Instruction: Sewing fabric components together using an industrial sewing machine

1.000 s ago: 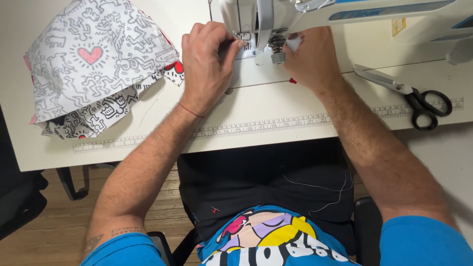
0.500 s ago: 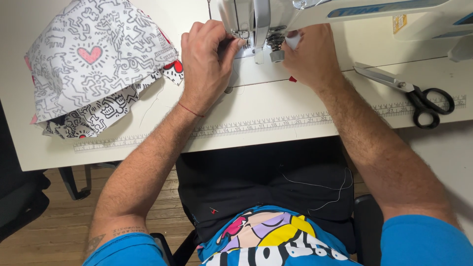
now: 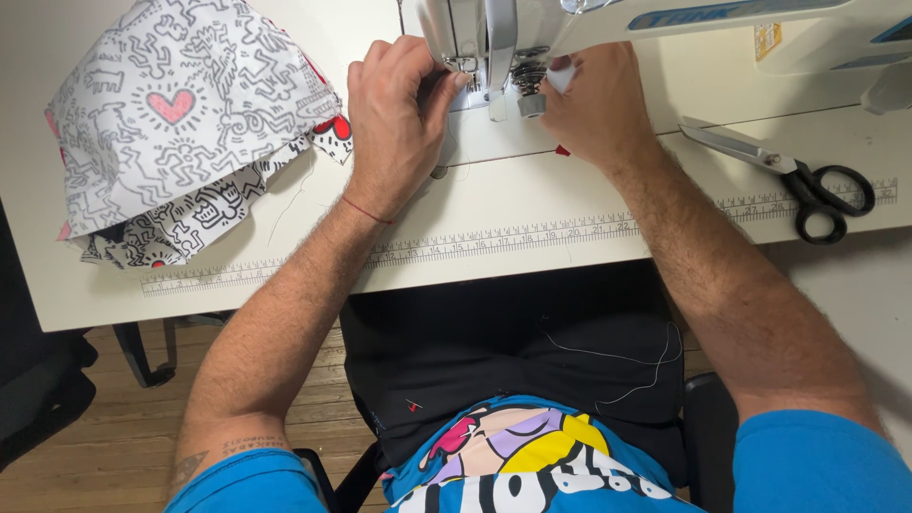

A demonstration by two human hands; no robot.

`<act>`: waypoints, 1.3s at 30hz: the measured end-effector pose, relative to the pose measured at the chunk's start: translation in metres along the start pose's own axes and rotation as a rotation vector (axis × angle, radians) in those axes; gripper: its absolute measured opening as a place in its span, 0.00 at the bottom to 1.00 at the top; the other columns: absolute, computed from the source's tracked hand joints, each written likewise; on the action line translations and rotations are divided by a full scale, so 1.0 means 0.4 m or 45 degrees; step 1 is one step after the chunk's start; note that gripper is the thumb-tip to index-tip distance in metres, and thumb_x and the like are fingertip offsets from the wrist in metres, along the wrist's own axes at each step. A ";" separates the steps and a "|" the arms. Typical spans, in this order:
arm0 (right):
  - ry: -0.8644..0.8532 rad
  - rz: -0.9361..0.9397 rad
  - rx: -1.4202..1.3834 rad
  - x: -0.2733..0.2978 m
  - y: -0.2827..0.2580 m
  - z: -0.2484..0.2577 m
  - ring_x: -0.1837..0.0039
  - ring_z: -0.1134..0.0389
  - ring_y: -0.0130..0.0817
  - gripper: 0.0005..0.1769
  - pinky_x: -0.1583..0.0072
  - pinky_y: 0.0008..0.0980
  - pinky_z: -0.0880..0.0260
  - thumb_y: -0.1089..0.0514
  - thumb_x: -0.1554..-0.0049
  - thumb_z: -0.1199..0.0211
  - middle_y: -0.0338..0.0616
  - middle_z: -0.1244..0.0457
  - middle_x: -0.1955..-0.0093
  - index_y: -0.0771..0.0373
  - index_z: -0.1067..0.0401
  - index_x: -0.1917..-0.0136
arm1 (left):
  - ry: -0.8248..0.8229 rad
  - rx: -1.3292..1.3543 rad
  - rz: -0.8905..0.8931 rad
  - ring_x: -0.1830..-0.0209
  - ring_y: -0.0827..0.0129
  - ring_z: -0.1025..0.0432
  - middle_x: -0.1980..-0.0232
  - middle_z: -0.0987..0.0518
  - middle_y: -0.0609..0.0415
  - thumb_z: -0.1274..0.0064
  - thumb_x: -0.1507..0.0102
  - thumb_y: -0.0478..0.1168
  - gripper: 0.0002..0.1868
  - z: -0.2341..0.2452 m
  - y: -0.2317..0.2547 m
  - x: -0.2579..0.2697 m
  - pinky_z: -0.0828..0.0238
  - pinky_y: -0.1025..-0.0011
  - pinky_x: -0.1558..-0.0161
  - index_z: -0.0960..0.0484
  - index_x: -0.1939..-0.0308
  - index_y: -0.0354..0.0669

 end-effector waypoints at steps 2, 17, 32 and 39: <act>0.014 0.030 0.015 -0.001 0.010 -0.005 0.67 0.41 0.20 0.29 0.43 0.24 0.28 0.65 0.46 0.32 0.30 0.47 0.83 0.59 0.44 0.81 | 0.002 -0.008 -0.006 0.63 0.64 0.38 0.62 0.25 0.60 0.47 0.29 0.46 0.09 0.001 0.001 0.001 0.47 0.65 0.59 0.23 0.61 0.47; -0.013 -0.026 -0.001 0.004 -0.013 0.007 0.58 0.25 0.23 0.29 0.31 0.32 0.33 0.64 0.44 0.31 0.29 0.46 0.85 0.57 0.39 0.82 | 0.008 -0.029 -0.015 0.64 0.63 0.39 0.64 0.28 0.60 0.47 0.29 0.46 0.10 -0.002 0.004 -0.001 0.47 0.64 0.59 0.25 0.62 0.47; 0.017 0.008 0.038 0.000 0.010 -0.009 0.48 0.21 0.27 0.30 0.40 0.33 0.30 0.63 0.46 0.31 0.29 0.47 0.84 0.56 0.43 0.83 | 0.008 -0.054 -0.029 0.64 0.63 0.39 0.64 0.28 0.60 0.46 0.30 0.45 0.09 -0.002 0.005 -0.004 0.48 0.65 0.60 0.24 0.62 0.48; -0.006 -0.097 0.083 0.000 0.012 -0.011 0.42 0.27 0.33 0.24 0.39 0.36 0.33 0.60 0.45 0.30 0.30 0.36 0.75 0.58 0.34 0.79 | 0.012 -0.057 -0.014 0.64 0.64 0.39 0.65 0.29 0.60 0.44 0.31 0.44 0.09 -0.005 0.004 -0.001 0.47 0.65 0.60 0.26 0.64 0.48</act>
Point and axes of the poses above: each hand's wrist, its own x-axis away from the middle knuckle, its own z-axis out of the back of the hand, y = z × x, the point moved 2 cm from there along -x, towards the middle knuckle
